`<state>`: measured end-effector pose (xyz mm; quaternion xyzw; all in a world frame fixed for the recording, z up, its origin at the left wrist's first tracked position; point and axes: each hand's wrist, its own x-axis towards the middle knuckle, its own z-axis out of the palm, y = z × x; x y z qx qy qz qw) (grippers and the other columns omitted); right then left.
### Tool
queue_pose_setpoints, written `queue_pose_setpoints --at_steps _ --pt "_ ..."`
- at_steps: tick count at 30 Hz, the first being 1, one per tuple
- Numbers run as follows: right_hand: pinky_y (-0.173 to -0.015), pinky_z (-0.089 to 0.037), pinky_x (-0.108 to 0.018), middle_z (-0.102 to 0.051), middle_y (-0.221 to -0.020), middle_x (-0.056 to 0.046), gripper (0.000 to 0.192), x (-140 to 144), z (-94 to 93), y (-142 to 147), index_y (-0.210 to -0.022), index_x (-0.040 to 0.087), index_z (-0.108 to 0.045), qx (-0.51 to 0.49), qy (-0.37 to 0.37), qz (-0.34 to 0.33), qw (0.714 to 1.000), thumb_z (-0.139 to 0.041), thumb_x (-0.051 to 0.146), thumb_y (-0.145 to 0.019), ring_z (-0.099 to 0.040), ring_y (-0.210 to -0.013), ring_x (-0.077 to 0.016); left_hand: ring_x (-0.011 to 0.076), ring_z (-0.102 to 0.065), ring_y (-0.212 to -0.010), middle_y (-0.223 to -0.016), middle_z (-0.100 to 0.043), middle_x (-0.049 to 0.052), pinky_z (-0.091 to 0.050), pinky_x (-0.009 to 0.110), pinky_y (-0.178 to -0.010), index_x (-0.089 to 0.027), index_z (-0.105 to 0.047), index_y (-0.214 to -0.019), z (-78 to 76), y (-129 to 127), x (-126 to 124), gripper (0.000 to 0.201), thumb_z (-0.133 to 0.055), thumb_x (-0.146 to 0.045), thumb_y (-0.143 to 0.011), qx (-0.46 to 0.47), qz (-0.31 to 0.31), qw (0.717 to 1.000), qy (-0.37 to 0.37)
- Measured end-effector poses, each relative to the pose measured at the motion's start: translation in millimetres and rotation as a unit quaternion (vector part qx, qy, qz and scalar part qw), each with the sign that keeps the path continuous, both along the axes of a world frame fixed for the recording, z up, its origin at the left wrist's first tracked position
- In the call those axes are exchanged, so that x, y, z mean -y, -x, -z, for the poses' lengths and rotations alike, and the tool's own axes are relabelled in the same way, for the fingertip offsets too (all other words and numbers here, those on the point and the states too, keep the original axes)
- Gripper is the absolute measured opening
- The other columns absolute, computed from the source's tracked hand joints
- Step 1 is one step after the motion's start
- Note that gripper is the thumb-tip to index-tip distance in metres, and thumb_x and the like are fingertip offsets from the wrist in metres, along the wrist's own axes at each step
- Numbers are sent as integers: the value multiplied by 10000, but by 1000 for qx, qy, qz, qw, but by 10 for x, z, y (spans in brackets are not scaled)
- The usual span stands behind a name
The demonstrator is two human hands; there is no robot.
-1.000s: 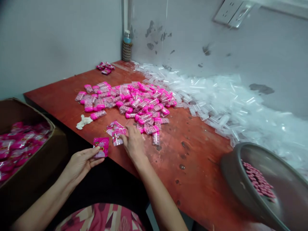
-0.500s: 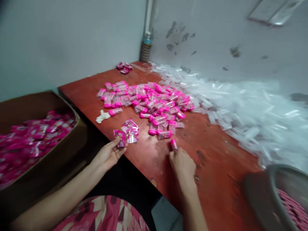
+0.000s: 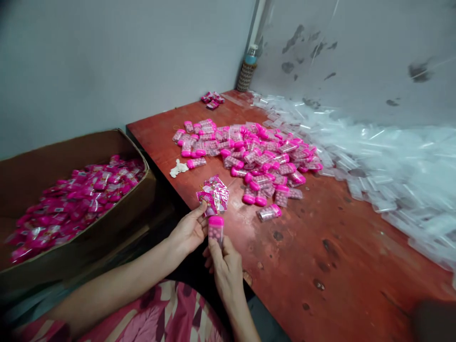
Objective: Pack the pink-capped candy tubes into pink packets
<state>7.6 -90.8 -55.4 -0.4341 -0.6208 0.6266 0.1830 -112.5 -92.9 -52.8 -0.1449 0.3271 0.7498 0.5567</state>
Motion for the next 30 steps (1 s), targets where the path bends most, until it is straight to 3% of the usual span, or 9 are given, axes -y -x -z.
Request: queue_pose_setpoints --at_steps 8,13,17,23,25,30 --pt "-403 -344 -187 -511 -515 32 286 9 73 53 -727 171 -527 -21 -6 23 999 -443 423 -834 -439 -424 -80 91 -531 -460 -538 -550 -2 -450 199 -469 -126 -520 -660 -9 -21 26 186 -683 -215 -661 -4 10 1000 -4" --pt "-392 -342 -176 -496 -509 41 270 -35 104 95 -726 172 -521 -52 20 5 998 -447 406 -838 -438 -422 -74 80 -393 -284 -435 -478 -33 -273 189 -266 -137 -491 -627 19 -34 41 325 -665 -412 -638 -86 90 992 -15" --pt "-380 -337 -176 -541 -600 23 249 -58 128 104 -798 177 -519 -80 42 2 996 -435 407 -842 -456 -436 -74 88 -473 -371 -497 -528 2 -355 197 -354 -117 -517 -635 2 18 63 343 -648 -434 -650 -139 119 982 -39" --pt "-394 -351 -178 -527 -571 31 242 -64 108 92 -782 180 -522 -28 -31 22 999 -462 410 -826 -461 -436 -75 77 -487 -431 -532 -549 2 -372 195 -422 -98 -566 -647 -8 58 79 271 -712 -322 -603 -189 152 970 -32" --pt "-382 -340 -173 -526 -557 32 243 -86 107 76 -756 176 -516 -48 -3 16 999 -470 405 -821 -454 -419 -69 83 -504 -450 -537 -563 14 -396 206 -457 -88 -581 -626 -7 63 77 252 -710 -304 -605 -200 168 965 -23" --pt "-305 -254 -159 -531 -528 37 239 -159 105 32 -760 173 -501 -129 147 -18 981 -490 409 -794 -405 -333 -54 91 -544 -504 -568 -609 47 -435 225 -563 -62 -635 -621 -25 115 83 229 -711 -277 -605 -232 233 944 -19"
